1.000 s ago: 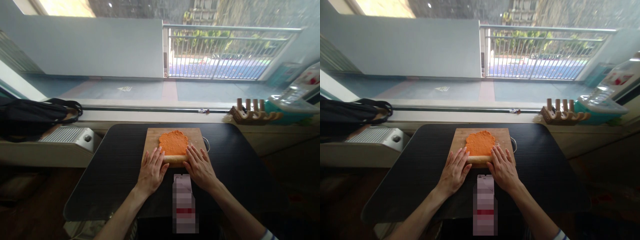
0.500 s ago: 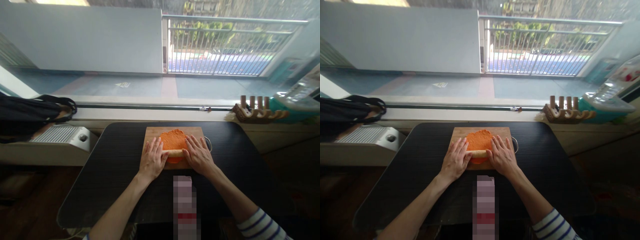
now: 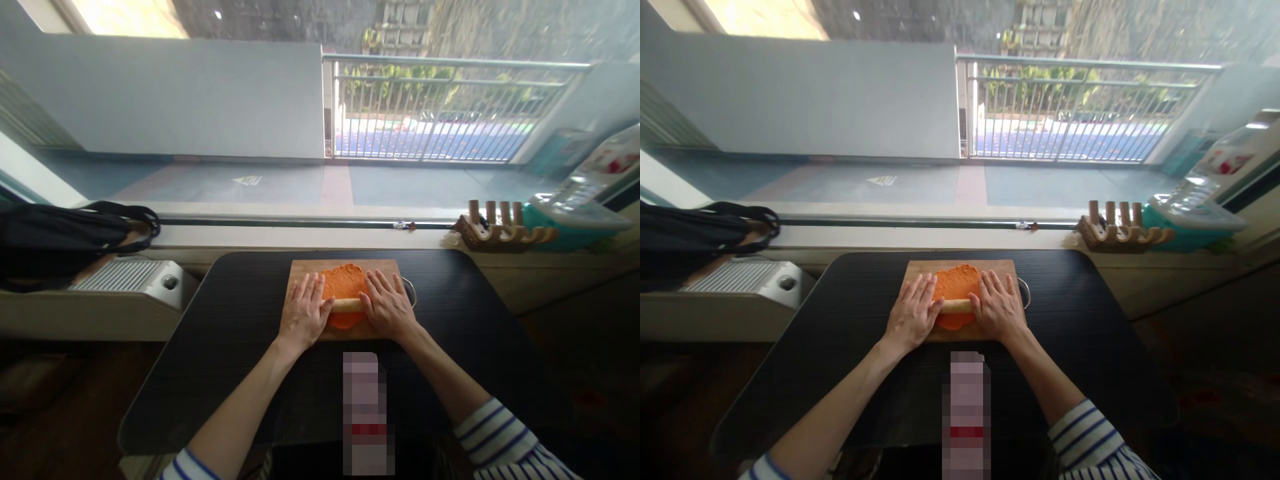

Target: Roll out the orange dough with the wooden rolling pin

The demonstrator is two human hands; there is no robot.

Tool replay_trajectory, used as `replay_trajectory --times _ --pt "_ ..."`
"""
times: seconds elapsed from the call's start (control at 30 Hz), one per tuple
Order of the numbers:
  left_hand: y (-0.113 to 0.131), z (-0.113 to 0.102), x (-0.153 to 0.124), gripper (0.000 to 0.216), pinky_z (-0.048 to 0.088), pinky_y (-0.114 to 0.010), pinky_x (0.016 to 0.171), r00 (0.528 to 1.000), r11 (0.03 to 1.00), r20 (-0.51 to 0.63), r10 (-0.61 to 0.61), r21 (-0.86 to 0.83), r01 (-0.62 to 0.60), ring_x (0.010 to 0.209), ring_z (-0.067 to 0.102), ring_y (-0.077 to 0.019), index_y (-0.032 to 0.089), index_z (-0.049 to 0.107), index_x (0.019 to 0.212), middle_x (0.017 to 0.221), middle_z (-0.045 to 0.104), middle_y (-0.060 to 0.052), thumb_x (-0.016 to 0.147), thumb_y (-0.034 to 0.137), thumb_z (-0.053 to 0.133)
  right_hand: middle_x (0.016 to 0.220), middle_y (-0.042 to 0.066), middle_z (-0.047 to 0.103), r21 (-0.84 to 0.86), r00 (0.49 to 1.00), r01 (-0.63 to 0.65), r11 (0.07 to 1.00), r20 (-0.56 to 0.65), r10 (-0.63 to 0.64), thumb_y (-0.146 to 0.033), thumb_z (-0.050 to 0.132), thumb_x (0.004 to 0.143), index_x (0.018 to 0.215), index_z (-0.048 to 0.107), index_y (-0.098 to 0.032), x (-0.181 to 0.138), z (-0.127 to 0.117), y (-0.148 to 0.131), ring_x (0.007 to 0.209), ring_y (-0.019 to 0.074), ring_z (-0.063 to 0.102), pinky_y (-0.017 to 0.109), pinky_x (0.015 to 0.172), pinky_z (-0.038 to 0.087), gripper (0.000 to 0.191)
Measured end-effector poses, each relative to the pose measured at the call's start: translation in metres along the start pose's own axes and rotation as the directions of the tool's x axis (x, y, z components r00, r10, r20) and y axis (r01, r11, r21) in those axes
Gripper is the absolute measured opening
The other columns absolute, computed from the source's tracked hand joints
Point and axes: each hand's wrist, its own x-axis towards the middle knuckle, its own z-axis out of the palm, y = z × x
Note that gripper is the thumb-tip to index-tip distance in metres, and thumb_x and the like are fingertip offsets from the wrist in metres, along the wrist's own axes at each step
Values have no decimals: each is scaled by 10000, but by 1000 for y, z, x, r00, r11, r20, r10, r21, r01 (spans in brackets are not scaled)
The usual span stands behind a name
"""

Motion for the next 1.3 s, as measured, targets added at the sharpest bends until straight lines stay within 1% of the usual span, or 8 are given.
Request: replay_trajectory --times 0.13,0.27,0.37,0.67,0.87,0.93,1.07,1.3 --pt "5 -4 -22 583 256 -480 1115 999 999 4 37 24 -38 1350 339 -296 62 416 1374 1421 434 -159 958 448 281 1432 123 417 4 999 18 1000 -43 -18 -399 259 980 1365 444 -100 -24 -4 -7 1369 259 295 498 1124 154 521" --pt "10 -7 -43 756 226 -498 1125 998 998 -19 61 27 -60 1359 320 -308 48 326 1417 1451 377 -189 893 592 361 1436 120 412 16 997 40 999 -73 -39 -385 305 976 1367 438 -95 -45 -5 -12 1370 239 296 456 1135 159 504" --pt "12 -7 -48 842 200 -505 1129 998 998 -27 55 31 -55 1363 310 -318 64 284 1438 1462 357 -196 847 653 401 1432 117 420 21 994 45 999 -98 -43 -380 322 973 1364 440 -99 -50 -4 -13 1366 229 307 443 1137 163 495" --pt "10 -8 -36 870 218 -517 1120 999 1000 51 7 -26 -6 1358 312 -325 61 350 1398 1459 365 -197 804 692 429 1421 129 434 16 999 41 999 -28 -40 -398 301 972 1344 462 -87 -33 -6 -9 1363 249 310 462 1137 139 511" --pt "11 -7 -35 782 208 -535 1121 998 999 59 -17 -30 19 1366 291 -327 89 367 1393 1460 375 -174 822 610 486 1424 116 432 16 999 37 999 -31 -36 -390 305 972 1347 461 -86 -33 -7 -9 1362 250 309 459 1140 127 508" --pt "11 -8 -35 790 216 -539 1118 998 999 65 -5 -42 7 1365 291 -330 93 370 1391 1454 386 -172 816 622 488 1419 118 438 16 999 39 999 -36 -39 -389 313 970 1345 465 -93 -34 -7 -10 1359 249 317 459 1138 136 501" --pt "10 -10 -35 827 227 -529 1118 998 998 66 11 -56 -8 1362 301 -323 89 366 1395 1458 377 -176 817 677 430 1423 117 433 7 999 27 1000 -48 -27 -382 306 972 1351 458 -97 -37 -7 -11 1356 242 323 448 1136 144 498" --pt "9 -7 -21 686 239 -492 1123 994 998 100 -49 -25 51 1359 315 -292 65 410 1373 1451 397 -156 928 566 262 1427 119 427 -18 1000 24 1000 -7 -24 -406 266 976 1350 456 -82 -22 -5 -7 1364 255 304 470 1130 152 530"
